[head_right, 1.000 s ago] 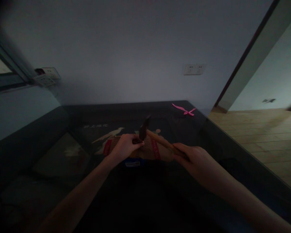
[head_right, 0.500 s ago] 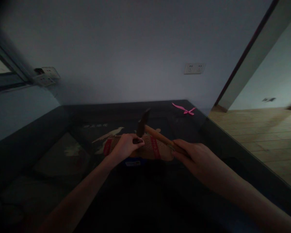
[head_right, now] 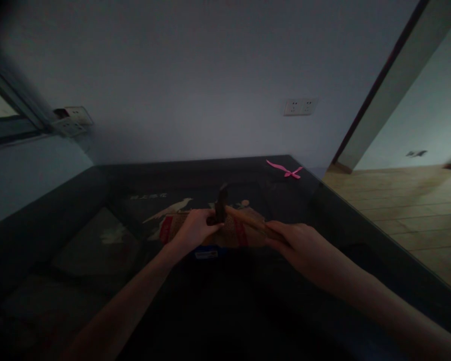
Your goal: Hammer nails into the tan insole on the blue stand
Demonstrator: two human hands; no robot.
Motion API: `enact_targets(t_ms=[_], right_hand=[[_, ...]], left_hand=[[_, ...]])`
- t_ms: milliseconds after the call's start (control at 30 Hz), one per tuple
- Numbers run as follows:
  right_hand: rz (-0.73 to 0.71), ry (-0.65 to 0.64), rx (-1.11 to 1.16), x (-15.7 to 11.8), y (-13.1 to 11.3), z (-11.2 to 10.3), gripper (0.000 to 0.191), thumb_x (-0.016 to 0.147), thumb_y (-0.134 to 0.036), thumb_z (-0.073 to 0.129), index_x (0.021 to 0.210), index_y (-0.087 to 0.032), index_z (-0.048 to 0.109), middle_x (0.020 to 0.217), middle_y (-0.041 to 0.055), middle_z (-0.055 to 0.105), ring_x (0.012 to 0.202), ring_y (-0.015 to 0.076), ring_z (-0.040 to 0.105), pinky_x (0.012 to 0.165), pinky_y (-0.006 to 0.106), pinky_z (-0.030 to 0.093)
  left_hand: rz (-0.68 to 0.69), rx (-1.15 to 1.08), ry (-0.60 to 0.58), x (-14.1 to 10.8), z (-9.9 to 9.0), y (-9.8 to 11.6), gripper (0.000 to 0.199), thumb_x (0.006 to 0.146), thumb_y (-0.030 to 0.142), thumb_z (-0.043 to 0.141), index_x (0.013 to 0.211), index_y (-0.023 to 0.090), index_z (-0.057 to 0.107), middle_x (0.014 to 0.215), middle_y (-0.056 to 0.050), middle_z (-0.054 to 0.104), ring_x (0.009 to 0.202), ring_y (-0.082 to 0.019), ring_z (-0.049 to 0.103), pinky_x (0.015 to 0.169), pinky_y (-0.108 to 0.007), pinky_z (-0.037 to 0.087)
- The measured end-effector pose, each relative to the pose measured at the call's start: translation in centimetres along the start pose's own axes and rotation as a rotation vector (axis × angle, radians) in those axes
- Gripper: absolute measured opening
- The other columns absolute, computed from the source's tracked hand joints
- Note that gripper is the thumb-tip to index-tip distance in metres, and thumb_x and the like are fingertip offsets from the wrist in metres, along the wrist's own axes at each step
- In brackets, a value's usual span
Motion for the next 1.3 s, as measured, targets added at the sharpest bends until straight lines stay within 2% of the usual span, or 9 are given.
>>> enact_targets(t_ms=[167,333,500,667,867,1033,1200,1300], right_hand=[[0.009,0.028,-0.025,-0.1,0.1,-0.4,0.023,0.089,-0.035,0.049,0.087,-0.022,0.068,0.070,0.0034,0.071,0.056,0.0180,0.064,0.051,0.029,0.043],[0.022,-0.052,-0.070,-0.3,0.2,0.5,0.023,0.090,-0.029,0.047,0.091,-0.021,0.068,0.083,0.0056,0.074,0.068,0.0195,0.068,0.061,0.030,0.048],[0.027,-0.033,-0.091,-0.3,0.0,0.1,0.026,0.092,-0.033,0.045,0.093,-0.020,0.068,0.079,0.0054,0.073,0.063,0.0190,0.067,0.056,0.029,0.047],[0.026,-0.066,-0.086,-0.2,0.0,0.8,0.022,0.090,-0.029,0.046,0.091,-0.021,0.067,0.081,0.0046,0.074,0.067,0.0186,0.068,0.059,0.028,0.048],[-0.001,-0.001,-0.093,-0.2,-0.2,0.1,0.026,0.093,-0.033,0.044,0.095,-0.021,0.067,0.083,0.0052,0.074,0.067,0.0181,0.067,0.059,0.029,0.048],[-0.023,-0.073,-0.117,-0.2,-0.7,0.5,0.026,0.091,-0.029,0.046,0.101,-0.020,0.068,0.085,0.0061,0.074,0.070,0.0194,0.069,0.062,0.030,0.049],[0.006,-0.007,-0.104,-0.2,-0.8,-0.4,0.026,0.091,-0.033,0.044,0.091,-0.020,0.067,0.078,0.0059,0.073,0.063,0.0189,0.067,0.056,0.029,0.047],[0.018,-0.037,-0.094,-0.2,-0.6,-0.1,0.024,0.090,-0.031,0.045,0.089,-0.020,0.067,0.082,0.0064,0.074,0.067,0.0198,0.068,0.060,0.030,0.049]], left_hand=[[-0.023,-0.002,0.016,0.0,-0.1,-0.4,0.005,0.079,0.017,0.071,0.083,0.015,0.074,0.083,-0.006,0.077,0.080,-0.022,0.071,0.076,-0.031,0.052],[-0.015,-0.017,-0.034,0.0,0.2,-0.2,0.013,0.081,0.016,0.068,0.092,0.015,0.075,0.091,-0.007,0.077,0.084,-0.023,0.071,0.076,-0.030,0.051],[-0.041,-0.025,-0.006,0.1,-0.2,-0.5,0.005,0.079,0.016,0.070,0.082,0.015,0.073,0.084,-0.006,0.076,0.080,-0.022,0.071,0.073,-0.029,0.050],[0.001,-0.062,-0.027,0.2,0.1,-0.4,0.011,0.080,0.014,0.068,0.089,0.015,0.073,0.089,-0.006,0.077,0.082,-0.022,0.071,0.070,-0.027,0.050],[-0.051,-0.083,-0.015,0.2,0.2,-1.2,0.005,0.077,0.012,0.070,0.081,0.014,0.071,0.079,-0.005,0.075,0.075,-0.021,0.070,0.067,-0.026,0.049],[-0.017,-0.082,-0.025,0.4,0.5,-1.0,0.010,0.076,0.011,0.071,0.085,0.016,0.073,0.084,-0.004,0.076,0.078,-0.021,0.070,0.068,-0.027,0.049],[-0.047,-0.065,-0.003,0.4,0.3,-1.3,0.003,0.075,0.014,0.074,0.078,0.015,0.073,0.080,-0.004,0.075,0.074,-0.020,0.070,0.070,-0.027,0.050],[-0.034,-0.063,-0.012,0.4,0.3,-1.1,0.006,0.076,0.014,0.072,0.082,0.015,0.074,0.083,-0.005,0.076,0.075,-0.020,0.070,0.069,-0.027,0.050]])
Point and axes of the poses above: each hand's wrist, its own x-axis towards the middle knuckle, its own z-axis out of the palm, y = z × x, the point moved 10 cm from there along x, towards the middle knuckle
